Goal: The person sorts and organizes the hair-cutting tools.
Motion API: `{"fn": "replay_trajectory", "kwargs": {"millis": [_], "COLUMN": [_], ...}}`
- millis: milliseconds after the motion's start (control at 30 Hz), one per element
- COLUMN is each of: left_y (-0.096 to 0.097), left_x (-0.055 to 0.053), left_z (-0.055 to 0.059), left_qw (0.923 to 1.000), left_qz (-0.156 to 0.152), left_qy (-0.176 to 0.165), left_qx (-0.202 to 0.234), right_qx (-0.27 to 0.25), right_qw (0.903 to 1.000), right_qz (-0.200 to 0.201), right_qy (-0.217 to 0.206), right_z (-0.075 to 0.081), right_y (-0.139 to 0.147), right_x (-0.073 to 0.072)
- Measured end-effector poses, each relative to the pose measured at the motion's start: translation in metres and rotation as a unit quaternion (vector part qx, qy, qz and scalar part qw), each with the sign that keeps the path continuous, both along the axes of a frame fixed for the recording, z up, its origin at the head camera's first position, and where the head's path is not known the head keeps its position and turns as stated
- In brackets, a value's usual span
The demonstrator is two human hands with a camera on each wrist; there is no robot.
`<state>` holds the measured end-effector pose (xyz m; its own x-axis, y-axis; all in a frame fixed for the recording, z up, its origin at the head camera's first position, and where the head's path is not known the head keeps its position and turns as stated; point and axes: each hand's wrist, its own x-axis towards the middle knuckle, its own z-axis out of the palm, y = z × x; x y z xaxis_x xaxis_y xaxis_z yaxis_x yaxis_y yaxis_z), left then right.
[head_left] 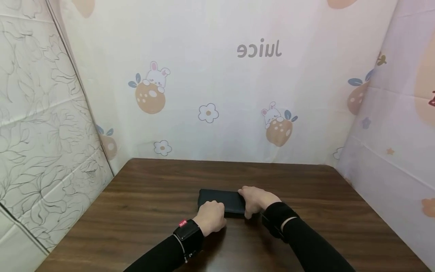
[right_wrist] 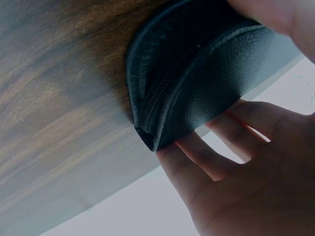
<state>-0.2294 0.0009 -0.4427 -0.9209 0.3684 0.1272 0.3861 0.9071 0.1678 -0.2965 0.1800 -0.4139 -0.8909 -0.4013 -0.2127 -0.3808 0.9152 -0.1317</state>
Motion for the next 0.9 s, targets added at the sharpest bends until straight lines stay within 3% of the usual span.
{"fn": "replay_trajectory", "kwargs": {"millis": [900], "left_y": [-0.0042], "left_x": [-0.0012], "left_z": [-0.0001], "left_qw": [0.9998], "left_qz": [0.0], "left_qy": [-0.004], "left_qx": [-0.018], "right_qx": [-0.009], "right_qw": [0.9999], "right_qz": [-0.002], "right_qy": [-0.007], "right_z": [0.0018], "right_y": [0.0033], "right_x": [0.0017]}}
